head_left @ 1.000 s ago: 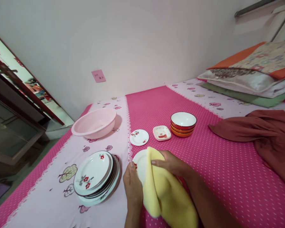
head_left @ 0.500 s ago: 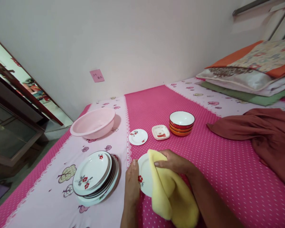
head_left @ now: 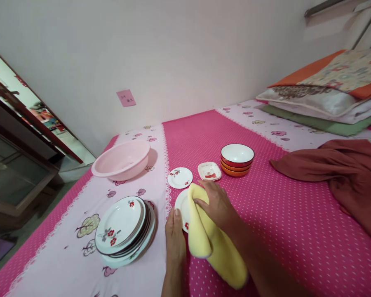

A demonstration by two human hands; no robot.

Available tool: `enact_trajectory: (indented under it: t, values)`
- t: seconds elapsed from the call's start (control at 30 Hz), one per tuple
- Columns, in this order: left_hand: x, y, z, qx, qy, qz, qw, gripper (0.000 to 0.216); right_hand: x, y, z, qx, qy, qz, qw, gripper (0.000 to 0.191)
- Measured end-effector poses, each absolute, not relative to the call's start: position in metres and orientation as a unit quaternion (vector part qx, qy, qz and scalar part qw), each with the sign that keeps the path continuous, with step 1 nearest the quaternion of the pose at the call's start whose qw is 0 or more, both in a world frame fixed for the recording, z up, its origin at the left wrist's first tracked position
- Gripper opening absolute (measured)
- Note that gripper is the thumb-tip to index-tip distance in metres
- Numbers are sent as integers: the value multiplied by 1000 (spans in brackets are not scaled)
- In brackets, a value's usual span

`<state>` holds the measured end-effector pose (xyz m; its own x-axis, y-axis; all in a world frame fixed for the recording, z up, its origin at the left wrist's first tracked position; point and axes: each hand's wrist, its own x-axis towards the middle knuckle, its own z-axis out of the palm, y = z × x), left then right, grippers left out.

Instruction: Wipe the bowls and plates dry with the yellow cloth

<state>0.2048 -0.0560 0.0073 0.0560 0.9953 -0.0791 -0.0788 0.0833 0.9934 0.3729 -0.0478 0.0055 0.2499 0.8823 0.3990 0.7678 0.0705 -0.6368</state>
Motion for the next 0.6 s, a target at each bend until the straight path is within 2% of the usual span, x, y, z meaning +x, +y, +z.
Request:
enact_trajectory:
  t: [0.1, 0.23, 0.33, 0.6]
  values:
    - [206, -56, 5, 457, 476, 492, 567, 56, 369, -53, 10, -660, -638, -1, 396, 43]
    - [208, -57, 2, 399, 422, 502, 640, 56, 363, -57, 16, -650, -651, -34, 390, 35]
    - [208, -57, 0, 358, 381, 501, 690, 60, 361, -57, 17, -638, -662, -34, 392, 32]
    - [206, -51, -4, 313, 351, 544, 694, 66, 363, -52, 4, -590, -705, 20, 394, 40]
